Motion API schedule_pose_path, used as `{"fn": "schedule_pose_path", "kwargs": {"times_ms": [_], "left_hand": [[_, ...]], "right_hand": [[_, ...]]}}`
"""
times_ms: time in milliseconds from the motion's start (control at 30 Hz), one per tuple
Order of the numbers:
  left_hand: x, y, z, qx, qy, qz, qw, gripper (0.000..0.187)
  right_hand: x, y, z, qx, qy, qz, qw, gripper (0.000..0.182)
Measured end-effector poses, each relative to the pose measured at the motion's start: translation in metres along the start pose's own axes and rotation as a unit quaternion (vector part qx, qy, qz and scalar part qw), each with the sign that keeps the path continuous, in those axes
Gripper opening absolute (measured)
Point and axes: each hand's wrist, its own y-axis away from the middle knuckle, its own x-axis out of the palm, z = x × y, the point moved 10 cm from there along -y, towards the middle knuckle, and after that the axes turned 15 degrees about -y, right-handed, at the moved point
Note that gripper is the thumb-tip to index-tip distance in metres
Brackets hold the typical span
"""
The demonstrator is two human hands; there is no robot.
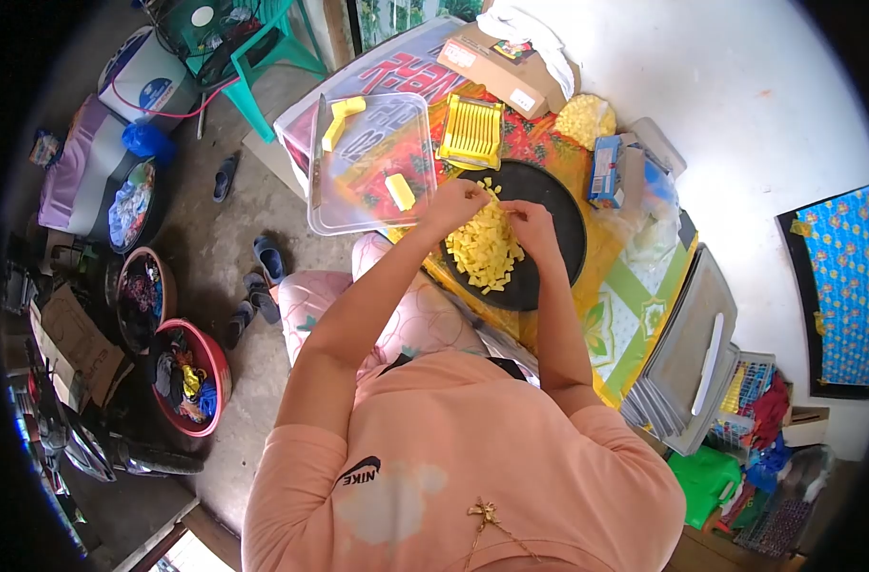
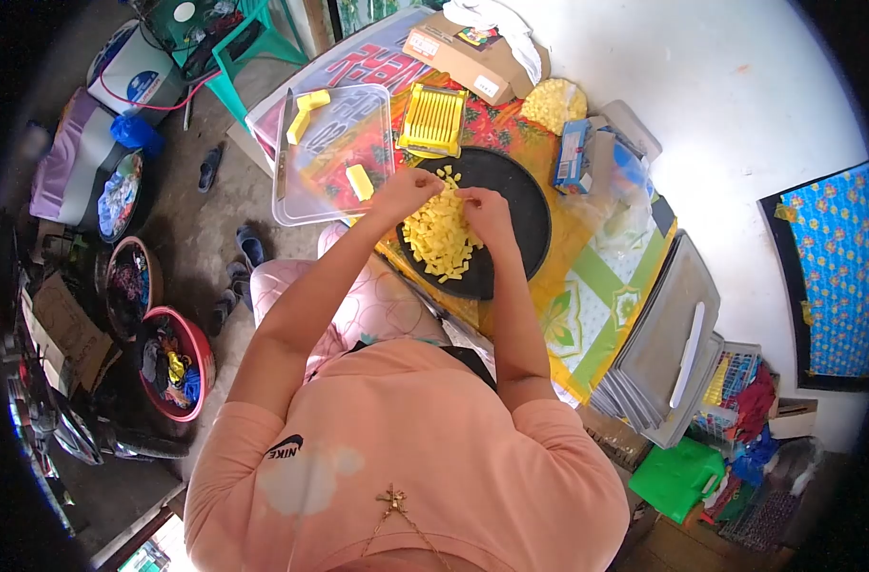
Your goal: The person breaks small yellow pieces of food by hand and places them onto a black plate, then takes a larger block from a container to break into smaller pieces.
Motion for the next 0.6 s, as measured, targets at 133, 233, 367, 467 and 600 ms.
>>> {"fn": "schedule_pose_path", "kwargs": {"times_ms": [133, 233, 367, 467, 600], "left_hand": [[0.001, 0.023, 0.018, -0.153, 0.309, 0.080, 0.935, 0.038], [0.000, 0.039, 0.012, -0.130, 0.552, 0.096, 0.818, 0.041], [-0.018, 0.066, -0.007, -0.108, 0.631, 0.092, 0.763, 0.042], [-0.029, 0.081, -0.021, -0.086, 0.638, 0.113, 0.757, 0.051], [-0.051, 0.094, -0.038, -0.046, 0.628, 0.080, 0.773, 0.056]], "right_hand": [[-0.004, 0.006, 0.019, -0.087, -0.026, -0.040, 0.995, 0.027], [0.003, 0.015, 0.041, -0.070, -0.134, -0.014, 0.988, 0.024], [0.027, 0.047, 0.108, -0.101, -0.215, 0.056, 0.970, 0.025], [0.036, 0.058, 0.135, -0.145, -0.114, 0.052, 0.981, 0.027], [0.036, 0.065, 0.149, -0.182, -0.065, -0.002, 0.981, 0.026]]}}
